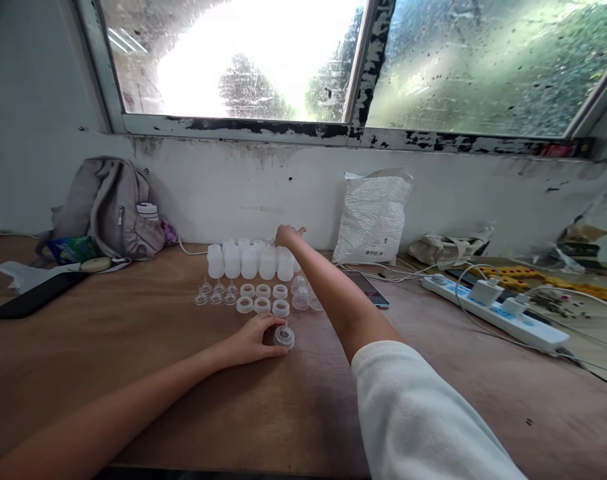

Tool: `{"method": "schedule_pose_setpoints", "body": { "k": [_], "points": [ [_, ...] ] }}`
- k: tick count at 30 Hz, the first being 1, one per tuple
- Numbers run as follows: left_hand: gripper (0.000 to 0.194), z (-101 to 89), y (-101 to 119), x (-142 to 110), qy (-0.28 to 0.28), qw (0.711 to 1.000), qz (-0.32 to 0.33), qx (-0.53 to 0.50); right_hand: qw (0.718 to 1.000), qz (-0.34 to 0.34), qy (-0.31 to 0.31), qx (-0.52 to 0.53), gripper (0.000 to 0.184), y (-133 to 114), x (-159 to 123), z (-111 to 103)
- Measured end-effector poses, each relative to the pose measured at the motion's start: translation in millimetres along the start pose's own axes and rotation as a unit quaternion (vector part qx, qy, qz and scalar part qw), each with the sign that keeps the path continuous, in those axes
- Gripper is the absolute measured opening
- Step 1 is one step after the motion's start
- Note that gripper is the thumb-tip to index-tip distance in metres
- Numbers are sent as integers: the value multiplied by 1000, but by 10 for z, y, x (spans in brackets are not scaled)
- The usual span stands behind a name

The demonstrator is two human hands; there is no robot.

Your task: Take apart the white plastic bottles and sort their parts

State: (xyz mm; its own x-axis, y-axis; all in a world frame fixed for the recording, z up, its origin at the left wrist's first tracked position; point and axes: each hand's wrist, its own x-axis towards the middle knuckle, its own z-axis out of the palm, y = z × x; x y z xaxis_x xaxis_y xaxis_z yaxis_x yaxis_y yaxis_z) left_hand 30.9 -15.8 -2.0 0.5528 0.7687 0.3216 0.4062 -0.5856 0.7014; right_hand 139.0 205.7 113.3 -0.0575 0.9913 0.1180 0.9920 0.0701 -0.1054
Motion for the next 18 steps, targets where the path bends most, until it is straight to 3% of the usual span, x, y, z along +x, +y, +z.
{"method": "schedule_pose_setpoints", "body": {
  "k": [6,11,13,15,18],
  "points": [
    [42,5,-28,6,24,999,-28,-11,999,-17,24,23,15,-11,-105,-84],
    [41,-10,-45,-10,64,991,-56,-104,990,-50,122,53,20,46,-329,-298],
    [40,-11,-51,-6,70,987,-67,-126,977,-89,178,79,26,94,-576,-329],
    [40,-13,-53,0,70,986,-76,-132,939,-195,236,155,25,167,-965,-251],
    [40,-20,-34,-1,69,989,-66,-111,920,-309,166,175,23,331,-1718,78]
  ]
}}
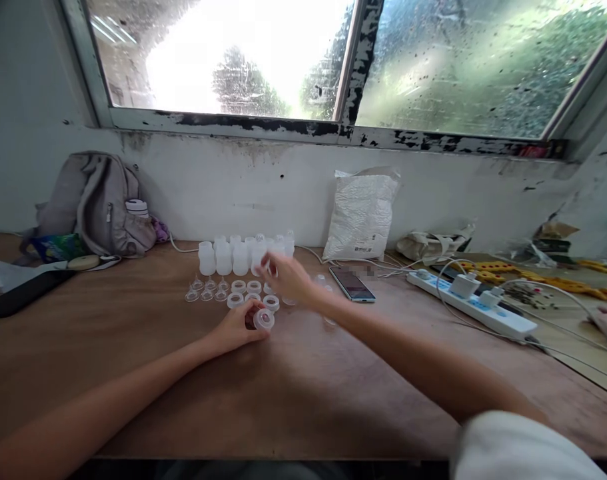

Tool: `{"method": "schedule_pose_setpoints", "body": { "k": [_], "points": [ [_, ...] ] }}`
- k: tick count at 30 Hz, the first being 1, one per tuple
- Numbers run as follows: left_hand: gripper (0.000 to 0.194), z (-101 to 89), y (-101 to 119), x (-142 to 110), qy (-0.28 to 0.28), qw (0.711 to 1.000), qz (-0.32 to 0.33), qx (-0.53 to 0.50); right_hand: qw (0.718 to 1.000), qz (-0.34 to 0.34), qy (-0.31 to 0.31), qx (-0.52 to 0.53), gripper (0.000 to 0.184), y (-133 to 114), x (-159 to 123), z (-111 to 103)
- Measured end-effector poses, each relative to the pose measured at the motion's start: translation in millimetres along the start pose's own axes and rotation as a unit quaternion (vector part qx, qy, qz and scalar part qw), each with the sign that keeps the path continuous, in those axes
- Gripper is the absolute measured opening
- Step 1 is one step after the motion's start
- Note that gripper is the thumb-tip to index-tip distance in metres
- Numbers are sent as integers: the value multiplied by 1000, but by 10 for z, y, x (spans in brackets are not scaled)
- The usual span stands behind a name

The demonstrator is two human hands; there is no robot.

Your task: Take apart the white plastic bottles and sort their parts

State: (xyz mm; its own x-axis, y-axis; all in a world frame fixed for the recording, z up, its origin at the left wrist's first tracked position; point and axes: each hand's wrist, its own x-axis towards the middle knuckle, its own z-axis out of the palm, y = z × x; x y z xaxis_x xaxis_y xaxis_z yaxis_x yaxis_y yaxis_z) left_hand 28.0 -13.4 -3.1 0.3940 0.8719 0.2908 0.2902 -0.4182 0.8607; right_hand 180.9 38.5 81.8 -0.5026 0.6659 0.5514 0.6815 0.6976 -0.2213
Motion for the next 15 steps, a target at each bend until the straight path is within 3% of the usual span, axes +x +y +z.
{"method": "schedule_pose_setpoints", "body": {
  "k": [3,5,7,15],
  "points": [
    [37,11,44,-26,3,996,54,66,996,-29,-74,26,19,-163,-743,157],
    [35,29,80,-53,0,988,95,121,995,-11,-73,66,18,-180,-1028,243],
    [35,45,113,-83,4,980,118,161,992,10,-71,105,16,-153,-1126,282],
    [36,34,201,-196,2,958,161,236,965,34,-49,255,14,-103,-1062,232]
  ]
}}
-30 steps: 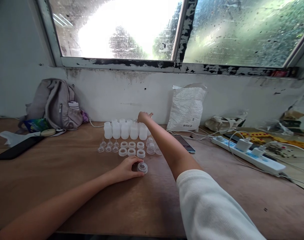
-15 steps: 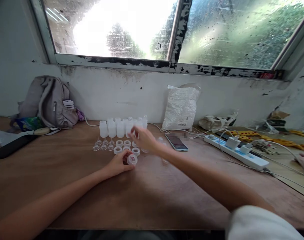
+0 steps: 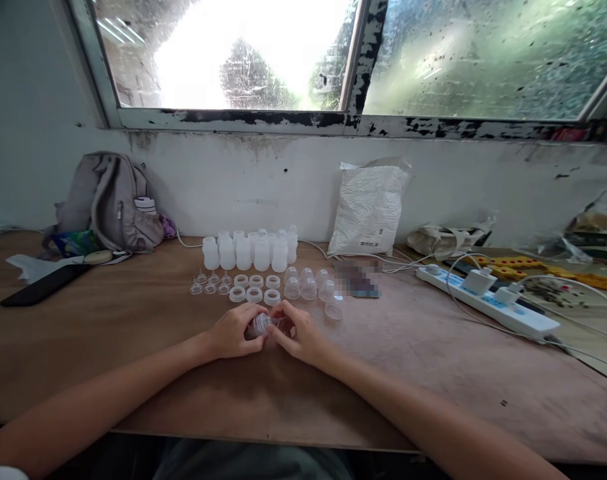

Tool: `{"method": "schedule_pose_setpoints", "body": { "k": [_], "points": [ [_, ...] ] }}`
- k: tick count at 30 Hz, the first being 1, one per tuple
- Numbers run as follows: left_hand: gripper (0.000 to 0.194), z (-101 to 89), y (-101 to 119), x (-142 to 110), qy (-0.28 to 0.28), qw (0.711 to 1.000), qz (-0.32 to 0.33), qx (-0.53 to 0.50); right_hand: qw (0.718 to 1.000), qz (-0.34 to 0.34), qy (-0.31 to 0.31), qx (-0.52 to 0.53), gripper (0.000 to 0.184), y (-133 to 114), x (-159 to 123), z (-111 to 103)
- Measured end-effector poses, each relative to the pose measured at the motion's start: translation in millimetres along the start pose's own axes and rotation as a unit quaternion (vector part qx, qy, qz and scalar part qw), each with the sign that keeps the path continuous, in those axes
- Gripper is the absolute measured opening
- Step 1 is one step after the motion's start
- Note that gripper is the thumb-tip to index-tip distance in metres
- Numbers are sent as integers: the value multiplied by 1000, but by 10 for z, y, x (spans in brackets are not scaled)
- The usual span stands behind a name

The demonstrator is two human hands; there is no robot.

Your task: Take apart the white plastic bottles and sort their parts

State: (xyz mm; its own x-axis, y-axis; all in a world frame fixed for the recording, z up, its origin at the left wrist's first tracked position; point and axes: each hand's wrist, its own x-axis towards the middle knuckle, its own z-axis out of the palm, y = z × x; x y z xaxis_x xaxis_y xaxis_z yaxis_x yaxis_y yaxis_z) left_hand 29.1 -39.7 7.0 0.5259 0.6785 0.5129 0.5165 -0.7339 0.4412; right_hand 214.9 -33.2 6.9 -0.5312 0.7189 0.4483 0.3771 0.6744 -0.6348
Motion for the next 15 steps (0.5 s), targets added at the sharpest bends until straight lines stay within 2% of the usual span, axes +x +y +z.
{"method": "schedule_pose_setpoints", "body": {
  "k": [4,8,15],
  "points": [
    [40,-6,33,-17,6,1000,13,3,999,-3,5,47,12,-23,-42,15],
    [39,-15,43,-15,15,1000,-23,-2,997,-14,24,73,14,-25,-46,9],
    [36,3,-7,-3,-3,997,-67,-48,995,-15,44,93,12,-5,-42,22]
  ]
}}
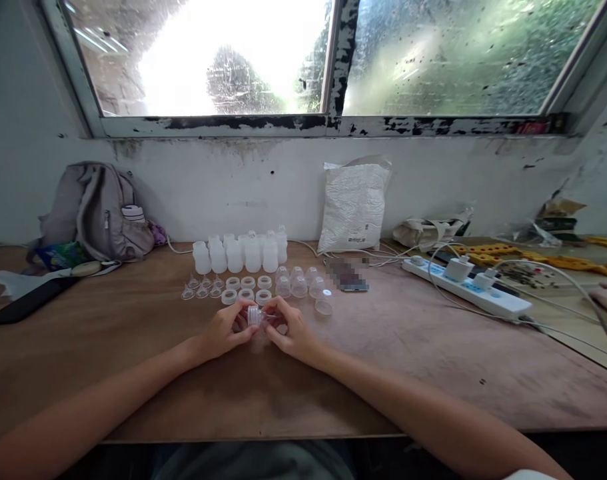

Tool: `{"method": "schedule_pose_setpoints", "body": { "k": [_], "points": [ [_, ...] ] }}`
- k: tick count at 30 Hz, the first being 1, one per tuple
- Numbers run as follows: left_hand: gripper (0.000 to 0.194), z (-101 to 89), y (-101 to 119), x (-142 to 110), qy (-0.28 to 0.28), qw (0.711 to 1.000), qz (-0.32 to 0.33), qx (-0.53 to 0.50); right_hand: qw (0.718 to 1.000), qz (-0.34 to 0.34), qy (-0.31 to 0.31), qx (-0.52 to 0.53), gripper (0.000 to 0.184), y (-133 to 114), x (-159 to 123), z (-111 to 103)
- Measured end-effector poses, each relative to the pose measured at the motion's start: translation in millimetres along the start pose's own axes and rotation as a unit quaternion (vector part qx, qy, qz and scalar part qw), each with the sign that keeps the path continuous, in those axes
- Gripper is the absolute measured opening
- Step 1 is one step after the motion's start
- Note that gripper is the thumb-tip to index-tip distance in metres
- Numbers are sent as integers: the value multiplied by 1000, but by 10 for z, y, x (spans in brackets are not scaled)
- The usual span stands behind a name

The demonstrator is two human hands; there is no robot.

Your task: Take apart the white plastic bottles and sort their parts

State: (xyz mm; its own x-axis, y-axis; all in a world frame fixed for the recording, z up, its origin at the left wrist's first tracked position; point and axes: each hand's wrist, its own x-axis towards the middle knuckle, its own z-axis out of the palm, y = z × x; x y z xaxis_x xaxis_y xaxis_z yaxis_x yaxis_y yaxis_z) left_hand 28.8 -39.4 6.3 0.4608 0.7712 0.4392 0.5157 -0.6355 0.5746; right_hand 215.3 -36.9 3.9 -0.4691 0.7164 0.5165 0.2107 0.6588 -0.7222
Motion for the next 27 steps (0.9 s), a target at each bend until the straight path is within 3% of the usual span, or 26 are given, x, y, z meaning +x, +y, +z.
{"method": "schedule_pose_setpoints", "body": {
  "k": [6,18,25,27],
  "points": [
    [37,-52,-63,-16,-43,999,-4,15,999,-6,-2,-33,10,36,-2,19],
    [38,-113,-15,-38,-102,989,64,83,991,-25,-5,-135,6,16,-25,44],
    [38,-112,-5,-18,-135,979,88,121,967,-110,-48,-224,11,69,-64,40],
    [38,-106,-19,-16,-134,978,90,129,969,-103,-58,-217,9,83,-64,40]
  ]
}}
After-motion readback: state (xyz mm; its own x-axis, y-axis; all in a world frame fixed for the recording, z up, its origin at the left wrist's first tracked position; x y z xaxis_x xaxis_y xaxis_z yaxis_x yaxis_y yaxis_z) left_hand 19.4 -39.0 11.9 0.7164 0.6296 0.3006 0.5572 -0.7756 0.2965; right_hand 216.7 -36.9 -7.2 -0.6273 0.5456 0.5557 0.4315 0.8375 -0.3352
